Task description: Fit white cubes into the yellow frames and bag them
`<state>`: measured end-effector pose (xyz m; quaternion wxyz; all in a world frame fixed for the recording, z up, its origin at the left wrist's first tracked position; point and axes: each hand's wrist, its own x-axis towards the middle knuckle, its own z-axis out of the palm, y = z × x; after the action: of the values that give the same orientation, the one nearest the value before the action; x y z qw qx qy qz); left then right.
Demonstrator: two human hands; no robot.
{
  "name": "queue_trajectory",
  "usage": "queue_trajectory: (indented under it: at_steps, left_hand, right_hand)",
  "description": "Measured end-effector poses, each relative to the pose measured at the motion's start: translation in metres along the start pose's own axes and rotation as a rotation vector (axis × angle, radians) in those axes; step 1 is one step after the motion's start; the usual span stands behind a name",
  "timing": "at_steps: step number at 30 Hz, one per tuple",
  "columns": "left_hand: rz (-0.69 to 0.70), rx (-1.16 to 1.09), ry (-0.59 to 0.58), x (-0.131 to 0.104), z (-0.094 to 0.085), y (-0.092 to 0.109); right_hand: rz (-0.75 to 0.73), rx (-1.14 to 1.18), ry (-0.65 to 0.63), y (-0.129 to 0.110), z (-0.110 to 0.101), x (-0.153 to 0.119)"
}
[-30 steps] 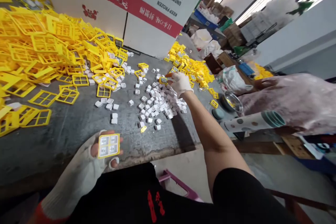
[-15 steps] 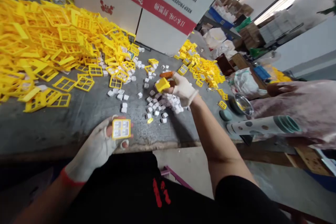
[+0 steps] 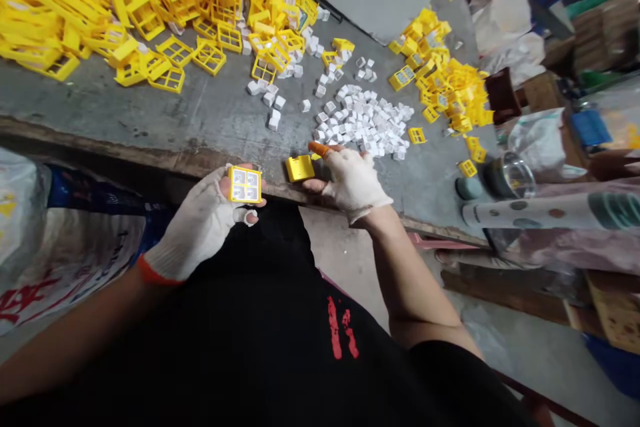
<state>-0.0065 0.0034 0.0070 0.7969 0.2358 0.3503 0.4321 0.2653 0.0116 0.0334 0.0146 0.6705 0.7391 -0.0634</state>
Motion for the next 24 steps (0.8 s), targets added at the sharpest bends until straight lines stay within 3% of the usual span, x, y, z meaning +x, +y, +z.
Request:
queue_trajectory:
  at_steps: [4,6,10,14,18,24]
  left_hand:
    - [0.011,0.017,0.052,-0.005,0.002,-0.004]
    - [0.013,0.021,0.058,-0.007,0.002,-0.005]
    - [0.002,0.02,0.031,-0.011,-0.003,-0.006]
    - [-0.011,-0.018,0.007,-0.014,-0.005,-0.007]
    - [-0.029,-0.016,-0.025,-0.015,0.003,-0.008]
    - [-0.043,0.009,-0.027,-0.018,0.015,-0.01]
  right_hand:
    - [0.053,-0.142,0.017,-0.03,0.001,0.011]
    - [0.008,-0.14,0.048,-0.038,0.008,0.018]
    - [-0.126,-0.002,0.087,-0.027,0.019,0.024]
    - [-0.22,0.224,0.149,-0.013,0.01,0.009]
    - [-0.452,0.392,0.21,-0.023,-0.01,-0.016]
    - [-0.573,0.446,0.271,-0.033,-0.012,-0.023]
